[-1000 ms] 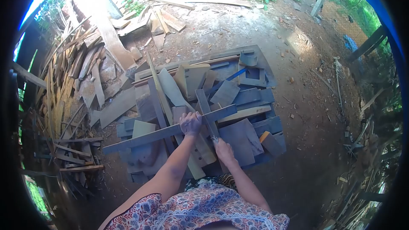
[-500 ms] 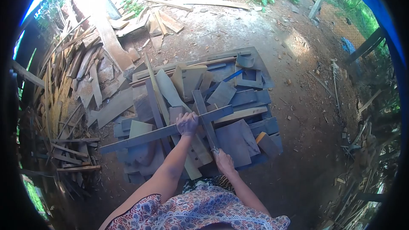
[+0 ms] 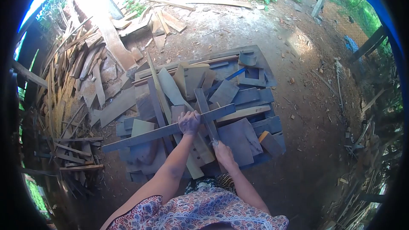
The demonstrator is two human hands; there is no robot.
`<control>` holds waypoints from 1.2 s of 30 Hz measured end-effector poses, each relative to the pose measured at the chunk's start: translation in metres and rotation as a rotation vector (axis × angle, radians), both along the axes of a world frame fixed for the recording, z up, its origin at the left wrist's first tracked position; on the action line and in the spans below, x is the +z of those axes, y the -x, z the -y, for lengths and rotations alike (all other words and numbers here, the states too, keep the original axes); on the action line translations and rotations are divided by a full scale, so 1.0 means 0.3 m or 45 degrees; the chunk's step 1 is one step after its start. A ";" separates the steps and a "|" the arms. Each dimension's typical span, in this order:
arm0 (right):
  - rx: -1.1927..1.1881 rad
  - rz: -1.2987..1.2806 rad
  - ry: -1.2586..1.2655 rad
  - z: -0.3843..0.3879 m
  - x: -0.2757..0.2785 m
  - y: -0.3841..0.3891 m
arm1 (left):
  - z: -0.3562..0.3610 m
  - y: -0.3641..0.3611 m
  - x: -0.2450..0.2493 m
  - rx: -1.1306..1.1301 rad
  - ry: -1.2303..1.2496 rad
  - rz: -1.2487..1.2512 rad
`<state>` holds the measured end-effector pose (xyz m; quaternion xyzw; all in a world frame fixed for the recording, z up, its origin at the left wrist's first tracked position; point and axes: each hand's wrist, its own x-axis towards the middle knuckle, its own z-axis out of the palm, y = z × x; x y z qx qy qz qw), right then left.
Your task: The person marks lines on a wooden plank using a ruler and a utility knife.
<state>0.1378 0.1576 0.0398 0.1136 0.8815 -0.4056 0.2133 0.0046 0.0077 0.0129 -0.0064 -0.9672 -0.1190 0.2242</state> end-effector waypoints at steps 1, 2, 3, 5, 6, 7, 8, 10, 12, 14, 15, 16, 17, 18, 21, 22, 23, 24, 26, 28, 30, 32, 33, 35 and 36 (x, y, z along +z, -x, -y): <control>0.038 0.020 0.009 -0.007 0.017 0.053 | -0.002 0.003 -0.003 0.004 -0.005 -0.001; 0.079 0.039 0.022 -0.005 0.027 0.085 | 0.003 0.005 -0.005 0.010 -0.006 -0.002; 0.081 0.031 0.030 0.004 0.027 0.083 | 0.011 0.009 -0.008 0.012 0.003 -0.010; 0.047 0.030 -0.027 0.005 0.007 0.037 | 0.007 0.009 -0.015 0.006 0.006 -0.025; 0.057 0.029 -0.030 0.006 -0.003 0.008 | 0.004 0.012 -0.018 0.017 0.003 -0.025; 0.047 0.022 -0.032 0.012 0.000 -0.026 | 0.005 0.011 -0.015 0.016 0.003 -0.029; 0.035 0.016 -0.033 0.016 -0.001 -0.042 | 0.007 0.009 -0.013 0.015 0.003 -0.031; 0.023 0.014 -0.017 0.020 0.011 0.022 | 0.008 0.002 -0.008 0.012 -0.010 -0.022; 0.007 -0.015 0.003 0.021 0.025 0.077 | 0.005 0.011 -0.003 0.004 -0.019 -0.041; 0.001 0.011 0.011 0.021 0.015 0.105 | 0.008 0.009 -0.008 0.007 -0.014 -0.043; 0.000 0.009 0.012 0.021 0.016 0.080 | 0.011 0.007 -0.013 0.006 -0.012 -0.046; 0.000 0.026 -0.016 0.020 0.013 0.031 | 0.010 0.008 -0.015 0.003 -0.021 -0.044; 0.000 0.045 -0.045 0.019 0.022 0.006 | 0.009 0.011 -0.012 0.000 -0.030 -0.041; 0.001 0.044 -0.049 0.016 0.024 0.006 | 0.009 0.014 -0.010 0.001 -0.033 -0.042; -0.012 0.040 -0.025 0.020 0.035 0.004 | 0.005 -0.005 -0.002 -0.011 -0.012 0.002; -0.008 0.049 -0.004 0.017 0.044 0.061 | 0.002 -0.002 -0.006 -0.011 -0.015 -0.004; -0.001 0.053 0.020 0.019 0.051 0.102 | 0.007 0.006 -0.006 -0.008 -0.015 -0.015; -0.009 0.039 0.029 0.024 0.051 0.104 | 0.011 0.010 -0.005 -0.016 -0.007 -0.029; -0.001 0.047 -0.008 0.023 0.032 0.060 | 0.010 0.012 -0.016 -0.008 0.003 -0.044; 0.011 0.013 -0.013 0.021 0.025 -0.014 | 0.009 0.019 -0.015 -0.003 0.000 -0.030; 0.018 0.005 -0.009 0.018 0.007 -0.035 | 0.008 -0.001 -0.019 -0.002 0.006 0.009; 0.004 0.024 0.006 0.028 0.032 0.041 | 0.007 0.005 -0.006 0.004 0.007 0.038; 0.002 0.015 0.012 0.027 0.034 0.070 | 0.003 0.008 0.001 0.002 0.013 0.029; 0.006 0.027 0.025 0.032 0.018 0.112 | 0.004 0.005 -0.001 0.008 -0.005 0.011; 0.007 0.023 0.031 0.032 0.016 0.095 | 0.008 0.012 -0.003 0.010 0.001 0.007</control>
